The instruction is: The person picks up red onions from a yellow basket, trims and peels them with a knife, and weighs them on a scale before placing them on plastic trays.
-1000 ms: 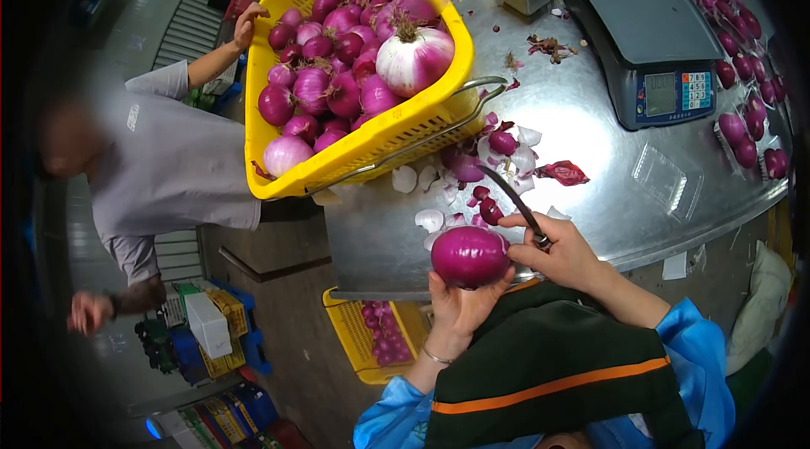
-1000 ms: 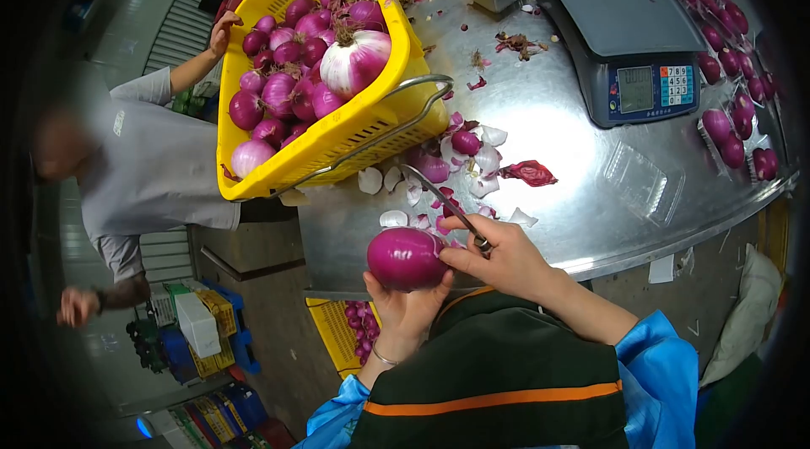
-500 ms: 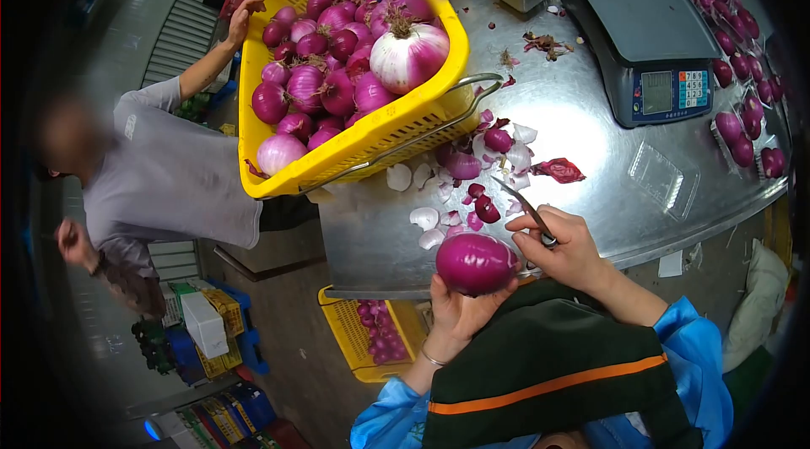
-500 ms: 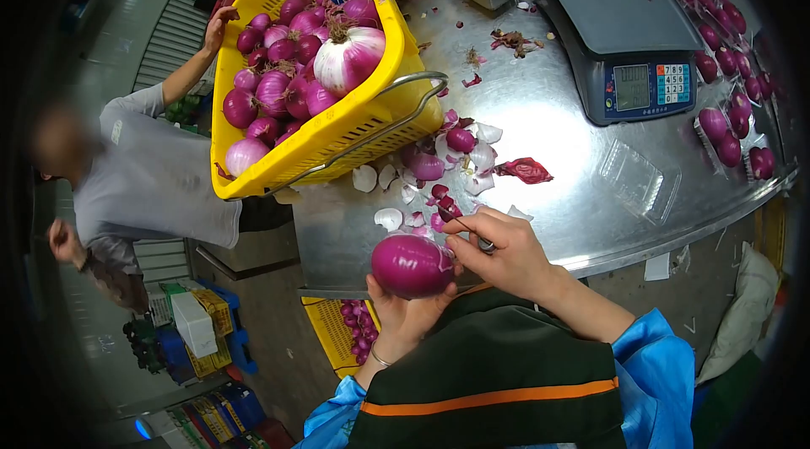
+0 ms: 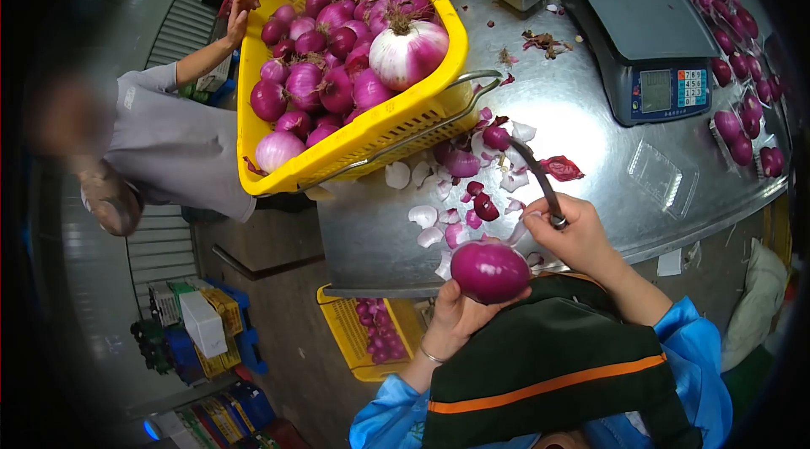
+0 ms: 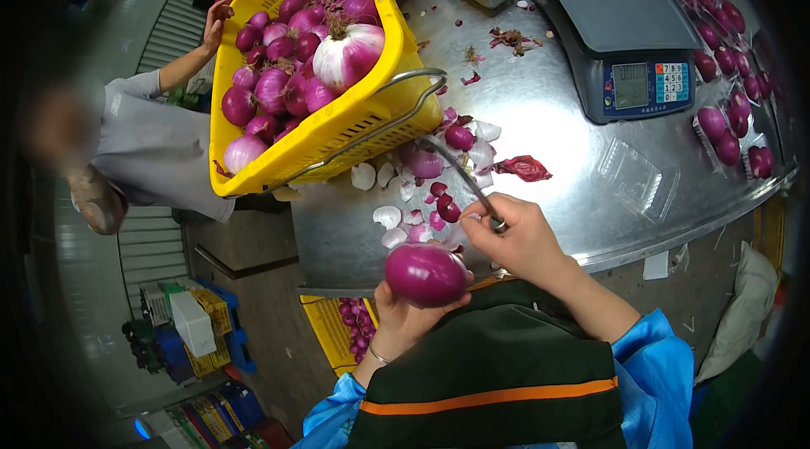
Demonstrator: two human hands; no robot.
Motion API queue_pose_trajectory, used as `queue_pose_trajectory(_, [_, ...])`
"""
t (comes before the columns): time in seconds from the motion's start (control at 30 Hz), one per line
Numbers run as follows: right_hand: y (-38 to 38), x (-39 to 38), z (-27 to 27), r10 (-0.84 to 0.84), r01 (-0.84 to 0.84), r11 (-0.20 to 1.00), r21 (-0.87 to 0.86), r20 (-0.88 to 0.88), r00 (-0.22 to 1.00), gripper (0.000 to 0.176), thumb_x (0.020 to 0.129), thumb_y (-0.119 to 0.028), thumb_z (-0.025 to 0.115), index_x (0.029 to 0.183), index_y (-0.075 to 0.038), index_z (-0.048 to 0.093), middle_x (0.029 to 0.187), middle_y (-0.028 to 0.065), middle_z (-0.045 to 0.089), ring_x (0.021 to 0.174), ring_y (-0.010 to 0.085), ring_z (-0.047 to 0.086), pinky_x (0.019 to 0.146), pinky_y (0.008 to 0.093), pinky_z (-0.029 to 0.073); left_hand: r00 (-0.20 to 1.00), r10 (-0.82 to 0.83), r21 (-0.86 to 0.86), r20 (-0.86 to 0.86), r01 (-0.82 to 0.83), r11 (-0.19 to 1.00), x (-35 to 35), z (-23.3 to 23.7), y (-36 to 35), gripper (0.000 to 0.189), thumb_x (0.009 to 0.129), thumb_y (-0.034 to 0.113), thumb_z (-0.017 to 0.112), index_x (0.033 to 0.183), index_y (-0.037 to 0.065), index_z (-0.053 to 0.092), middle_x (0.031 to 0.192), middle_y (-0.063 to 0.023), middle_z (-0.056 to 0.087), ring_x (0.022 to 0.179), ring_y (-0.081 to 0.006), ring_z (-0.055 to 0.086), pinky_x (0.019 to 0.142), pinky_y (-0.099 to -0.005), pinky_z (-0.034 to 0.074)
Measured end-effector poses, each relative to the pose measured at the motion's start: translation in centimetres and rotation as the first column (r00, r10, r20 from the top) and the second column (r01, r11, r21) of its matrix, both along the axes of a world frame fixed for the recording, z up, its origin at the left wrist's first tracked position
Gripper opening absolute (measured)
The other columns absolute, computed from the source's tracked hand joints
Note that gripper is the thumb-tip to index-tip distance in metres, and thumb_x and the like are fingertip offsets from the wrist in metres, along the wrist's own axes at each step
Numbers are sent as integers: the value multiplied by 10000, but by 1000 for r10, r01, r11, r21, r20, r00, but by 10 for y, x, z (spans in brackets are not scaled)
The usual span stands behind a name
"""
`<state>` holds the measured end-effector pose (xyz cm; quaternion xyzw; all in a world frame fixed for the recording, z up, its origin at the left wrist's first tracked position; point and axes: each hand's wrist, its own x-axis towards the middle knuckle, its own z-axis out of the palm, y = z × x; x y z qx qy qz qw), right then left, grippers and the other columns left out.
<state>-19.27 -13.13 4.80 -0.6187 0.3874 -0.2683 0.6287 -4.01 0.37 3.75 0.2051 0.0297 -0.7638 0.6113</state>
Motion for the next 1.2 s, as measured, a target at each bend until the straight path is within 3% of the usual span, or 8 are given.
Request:
queue_pose_trajectory(0.2, [-32,-4,-27,-190,186,963,-198,-5,982,196,825,-118,649,968,15,631,632,34,528,591,108,498,554,262,418,876,-203,3,437,225,974,8,22,2,789,661,170,795,1311,76,358,1208,-110,474,1139,-234,511,1006,-343,384])
queue_pose_trajectory(0.3, [-22,-12,-14,17,-32,981,-193,-79,997,475,814,-165,684,1247,-50,527,686,75,566,602,136,542,560,280,432,513,-89,30,854,123,992,8,24,-2,826,625,35,815,1308,52,350,1164,-82,477,1084,-186,518,983,-318,386])
queue_pose_trajectory(0.4, [-10,-24,5,320,-322,924,-205,-44,946,460,800,-166,697,1231,-90,553,673,66,559,575,144,533,534,282,428,380,-100,83,920,61,995,13,32,-3,814,641,49,816,1303,46,342,1162,-91,482,1081,-183,522,959,-313,412])
queue_pose_trajectory(0.67, [-11,-42,-3,303,-505,614,-606,-410,860,354,796,-292,677,1100,-116,638,646,58,561,551,232,567,507,329,459,455,-73,108,887,-50,993,18,40,-5,735,663,49,802,1251,38,360,1139,-98,515,1039,-170,547,907,-305,451])
queue_pose_trajectory(0.77, [-1,-38,-22,94,-308,752,-583,-368,925,345,816,-286,664,1105,-100,629,630,73,551,576,244,575,539,337,478,470,-131,148,873,-1,989,19,38,-1,730,660,45,802,1243,38,362,1143,-94,513,1044,-166,543,906,-303,449])
queue_pose_trajectory(1.0, [14,-4,19,264,-308,934,-182,-230,937,256,806,-252,679,981,-66,661,735,104,582,659,268,609,582,353,497,414,-130,131,901,27,991,10,34,-5,729,646,61,812,1231,44,378,1142,-92,503,1072,-169,522,921,-305,437])
queue_pose_trajectory(1.1, [13,7,6,100,-197,850,-488,-217,971,194,788,-209,694,861,-34,655,749,100,586,578,235,589,530,320,479,97,-136,127,986,89,988,13,35,-4,713,635,53,812,1217,46,400,1141,-86,499,1083,-173,514,933,-311,428])
queue_pose_trajectory(1.2, [3,7,-2,109,-127,942,-310,-75,991,163,794,-170,686,822,-17,638,724,101,586,553,220,579,507,300,468,-196,-12,54,980,211,976,17,39,0,738,629,45,803,1247,40,399,1191,-99,472,1105,-185,509,959,-315,410])
